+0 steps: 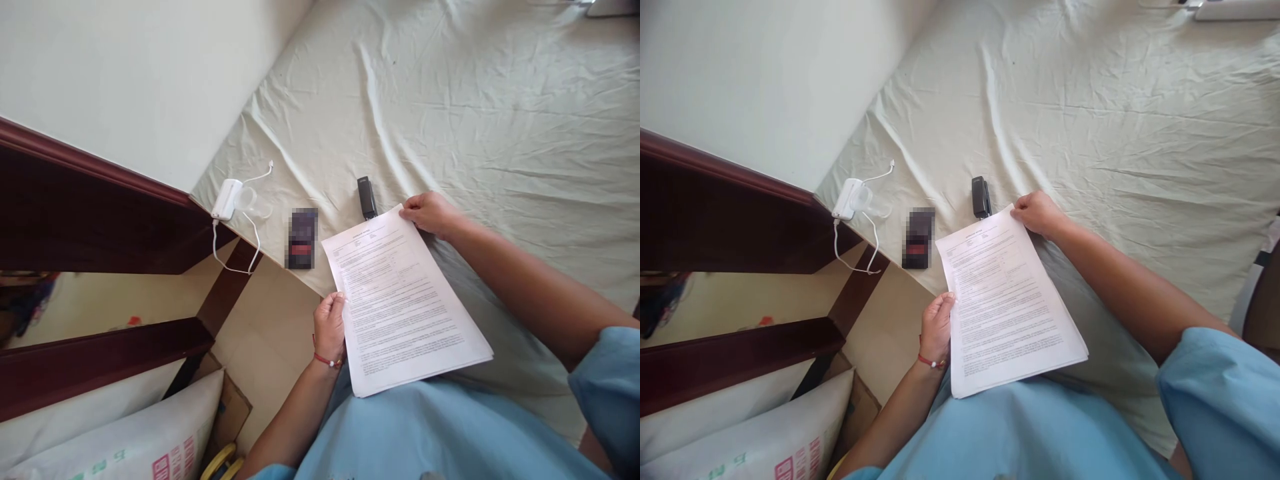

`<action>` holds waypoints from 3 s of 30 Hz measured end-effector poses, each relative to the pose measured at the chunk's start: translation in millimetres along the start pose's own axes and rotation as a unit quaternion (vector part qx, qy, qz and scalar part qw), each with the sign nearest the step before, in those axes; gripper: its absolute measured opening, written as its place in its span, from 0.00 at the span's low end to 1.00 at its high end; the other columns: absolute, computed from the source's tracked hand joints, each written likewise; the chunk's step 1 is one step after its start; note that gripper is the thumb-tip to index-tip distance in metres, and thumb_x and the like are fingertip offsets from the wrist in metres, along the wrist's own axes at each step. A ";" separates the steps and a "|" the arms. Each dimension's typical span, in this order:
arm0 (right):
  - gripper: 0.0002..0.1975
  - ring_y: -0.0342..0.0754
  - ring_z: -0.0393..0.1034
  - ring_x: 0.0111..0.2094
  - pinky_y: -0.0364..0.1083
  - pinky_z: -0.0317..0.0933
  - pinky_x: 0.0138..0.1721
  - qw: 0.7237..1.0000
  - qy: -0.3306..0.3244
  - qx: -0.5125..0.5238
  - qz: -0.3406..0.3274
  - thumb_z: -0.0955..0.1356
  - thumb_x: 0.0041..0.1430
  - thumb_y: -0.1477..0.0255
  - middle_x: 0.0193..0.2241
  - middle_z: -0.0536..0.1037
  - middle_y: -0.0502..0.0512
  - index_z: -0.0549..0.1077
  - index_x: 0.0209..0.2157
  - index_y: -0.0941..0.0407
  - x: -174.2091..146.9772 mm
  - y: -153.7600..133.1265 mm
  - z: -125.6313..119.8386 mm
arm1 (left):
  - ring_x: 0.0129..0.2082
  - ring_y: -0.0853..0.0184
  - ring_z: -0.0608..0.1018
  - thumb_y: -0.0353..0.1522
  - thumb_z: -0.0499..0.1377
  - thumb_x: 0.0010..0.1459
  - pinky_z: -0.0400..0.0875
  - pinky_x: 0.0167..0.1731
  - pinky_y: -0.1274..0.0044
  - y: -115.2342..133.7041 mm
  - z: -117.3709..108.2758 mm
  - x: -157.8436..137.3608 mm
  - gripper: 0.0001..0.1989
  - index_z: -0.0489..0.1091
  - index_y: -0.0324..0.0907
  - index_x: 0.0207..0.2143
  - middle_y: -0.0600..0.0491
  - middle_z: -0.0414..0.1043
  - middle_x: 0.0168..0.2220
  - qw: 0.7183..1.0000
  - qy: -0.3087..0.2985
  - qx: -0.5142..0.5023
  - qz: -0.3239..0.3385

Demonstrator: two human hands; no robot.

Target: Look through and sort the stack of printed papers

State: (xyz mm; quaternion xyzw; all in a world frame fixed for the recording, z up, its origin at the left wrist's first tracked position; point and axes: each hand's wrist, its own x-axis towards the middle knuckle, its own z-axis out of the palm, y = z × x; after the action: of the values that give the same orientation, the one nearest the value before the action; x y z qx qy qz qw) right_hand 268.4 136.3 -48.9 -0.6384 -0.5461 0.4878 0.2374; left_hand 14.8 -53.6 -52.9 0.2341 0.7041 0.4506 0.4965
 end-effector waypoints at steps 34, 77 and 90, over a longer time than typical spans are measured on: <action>0.11 0.42 0.56 0.21 0.46 0.49 0.23 0.998 0.000 0.034 0.047 0.73 0.51 0.74 0.17 0.63 0.47 0.69 0.20 0.54 7.3 -5.0 1.1 | 0.26 0.66 0.74 0.46 0.76 0.39 0.64 0.27 0.78 25.6 -9.0 9.8 0.22 0.76 0.38 0.25 0.54 0.72 0.22 0.994 -0.064 -0.002 -0.083; 0.28 0.58 0.62 0.70 0.63 0.60 0.69 0.889 0.096 -0.279 -0.351 0.59 0.69 0.79 0.67 0.72 0.58 0.70 0.67 0.56 -38.4 -15.3 7.6 | 0.23 0.70 0.69 0.41 0.68 0.44 0.60 0.24 0.79 20.3 57.9 56.4 0.15 0.75 0.38 0.23 0.54 0.71 0.21 0.987 -0.136 0.077 -0.028; 0.32 0.54 0.60 0.72 0.65 0.45 0.75 0.856 0.027 -0.355 -0.375 0.58 0.66 0.83 0.69 0.69 0.57 0.69 0.69 0.55 -16.8 -18.3 45.5 | 0.24 0.69 0.70 0.37 0.67 0.48 0.63 0.27 0.79 21.3 60.3 57.0 0.11 0.74 0.38 0.22 0.54 0.72 0.22 0.988 -0.138 0.069 -0.020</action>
State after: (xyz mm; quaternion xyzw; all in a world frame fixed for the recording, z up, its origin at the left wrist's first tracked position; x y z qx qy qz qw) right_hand 220.9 115.6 -46.2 -0.4386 -0.8738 0.1169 0.1741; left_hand 44.5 25.2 -68.4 0.3141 0.6625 0.3541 0.5806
